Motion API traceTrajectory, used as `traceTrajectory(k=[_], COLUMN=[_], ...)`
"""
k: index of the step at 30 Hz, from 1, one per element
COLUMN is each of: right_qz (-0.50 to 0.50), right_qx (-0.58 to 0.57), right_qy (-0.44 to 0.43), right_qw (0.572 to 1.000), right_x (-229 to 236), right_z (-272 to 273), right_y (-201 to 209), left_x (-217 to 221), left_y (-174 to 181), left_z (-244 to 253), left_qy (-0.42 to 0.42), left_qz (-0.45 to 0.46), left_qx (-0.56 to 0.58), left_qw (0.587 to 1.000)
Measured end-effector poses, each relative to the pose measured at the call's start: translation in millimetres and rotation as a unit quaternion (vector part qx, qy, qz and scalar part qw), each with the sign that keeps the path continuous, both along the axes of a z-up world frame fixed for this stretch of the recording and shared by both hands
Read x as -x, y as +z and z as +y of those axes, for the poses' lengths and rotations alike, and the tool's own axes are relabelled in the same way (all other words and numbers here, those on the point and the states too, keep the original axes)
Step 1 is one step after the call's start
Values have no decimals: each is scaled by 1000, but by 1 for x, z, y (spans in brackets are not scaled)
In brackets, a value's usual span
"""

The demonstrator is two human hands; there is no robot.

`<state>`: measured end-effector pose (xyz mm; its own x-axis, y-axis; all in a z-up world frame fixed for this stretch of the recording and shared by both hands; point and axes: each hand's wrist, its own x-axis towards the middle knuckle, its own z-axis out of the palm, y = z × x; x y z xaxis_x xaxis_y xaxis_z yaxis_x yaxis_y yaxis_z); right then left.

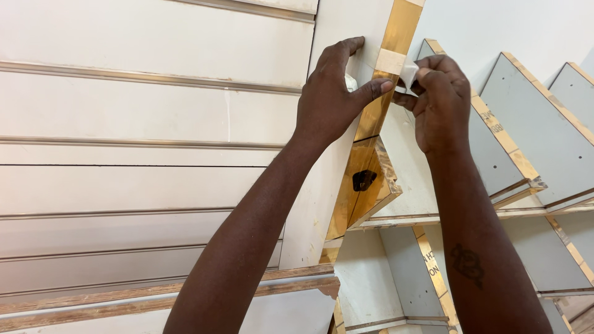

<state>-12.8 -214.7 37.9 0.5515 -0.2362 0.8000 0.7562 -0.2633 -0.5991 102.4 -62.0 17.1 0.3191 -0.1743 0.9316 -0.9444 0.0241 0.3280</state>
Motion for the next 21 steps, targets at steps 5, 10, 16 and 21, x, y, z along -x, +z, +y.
traceTrajectory(k=[5, 10, 16, 21], right_qz=[9, 46, -26, -124], right_qx=[-21, -30, 127, 377], right_qy=[-15, -31, -280, -474], right_qw=[1000, 998, 951, 786], right_x=[6, 10, 29, 45], right_z=[17, 15, 43, 75], right_y=[5, 7, 6, 1], left_x=[2, 5, 9, 3], left_y=[0, 2, 2, -5], left_z=[1, 8, 10, 4], left_qy=[-1, -30, -50, -59], left_qz=[2, 23, 49, 42], left_qx=[0, -34, -33, -9], left_qw=[1000, 999, 997, 997])
